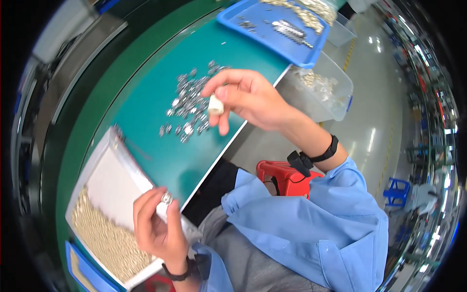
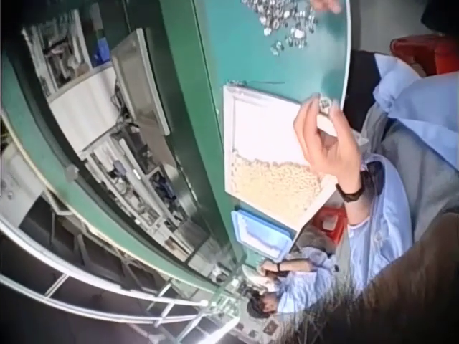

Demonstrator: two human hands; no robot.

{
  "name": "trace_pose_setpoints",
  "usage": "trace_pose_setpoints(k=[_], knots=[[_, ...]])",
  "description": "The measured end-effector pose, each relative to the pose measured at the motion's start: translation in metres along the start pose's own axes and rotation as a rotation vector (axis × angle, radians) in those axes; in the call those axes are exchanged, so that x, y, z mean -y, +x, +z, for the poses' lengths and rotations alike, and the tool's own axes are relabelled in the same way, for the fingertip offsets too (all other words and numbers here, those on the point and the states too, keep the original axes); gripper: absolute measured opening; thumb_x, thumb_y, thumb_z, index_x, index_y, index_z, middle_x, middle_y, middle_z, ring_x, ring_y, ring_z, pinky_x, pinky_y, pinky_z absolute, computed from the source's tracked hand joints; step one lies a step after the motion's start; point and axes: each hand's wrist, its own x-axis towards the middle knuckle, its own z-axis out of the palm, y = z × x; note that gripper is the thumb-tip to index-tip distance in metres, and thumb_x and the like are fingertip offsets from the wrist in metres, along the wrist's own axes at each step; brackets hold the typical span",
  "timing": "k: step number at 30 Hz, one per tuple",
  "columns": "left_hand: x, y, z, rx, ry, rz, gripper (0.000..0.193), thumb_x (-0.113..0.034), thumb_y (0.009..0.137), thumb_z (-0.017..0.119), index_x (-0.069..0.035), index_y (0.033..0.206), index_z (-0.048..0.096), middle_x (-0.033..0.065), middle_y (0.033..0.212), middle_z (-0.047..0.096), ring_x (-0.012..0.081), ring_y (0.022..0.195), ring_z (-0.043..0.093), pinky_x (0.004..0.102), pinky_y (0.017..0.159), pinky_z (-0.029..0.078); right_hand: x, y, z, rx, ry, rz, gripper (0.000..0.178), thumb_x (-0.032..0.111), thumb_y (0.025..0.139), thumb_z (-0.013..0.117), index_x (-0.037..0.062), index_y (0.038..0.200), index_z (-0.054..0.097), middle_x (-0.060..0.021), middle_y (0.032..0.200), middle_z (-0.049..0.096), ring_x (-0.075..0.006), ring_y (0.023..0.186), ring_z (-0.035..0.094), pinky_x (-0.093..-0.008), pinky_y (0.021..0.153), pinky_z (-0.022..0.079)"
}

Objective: The person assembles components by hand by picking up a white plastic housing and a metal insert, fitting the metal piece into the housing, and placing the completed unit into a tray.

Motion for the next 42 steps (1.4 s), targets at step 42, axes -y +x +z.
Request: trace_pose_setpoints(k=[42], knots=[[0.027, -0.030, -0.025, -0.304, -0.111, 0.224, 0.031, 0.009, 0.077, 0.073, 0.003, 0.105, 0.063, 0.0173, 0.102, 0.068, 0.0318, 0.089, 0.065, 0.0397, 0.081, 0.052, -0.075, -0.014, 0.150, 0.151, -0.616, -0.553, 0.010, 0.008, 0.089, 0.072, 0.0028, 0.084, 0.065, -0.0074, 0.066, 0.062, -0.0203, 0.056, 0.061, -0.0324, 0.048, 0.044]])
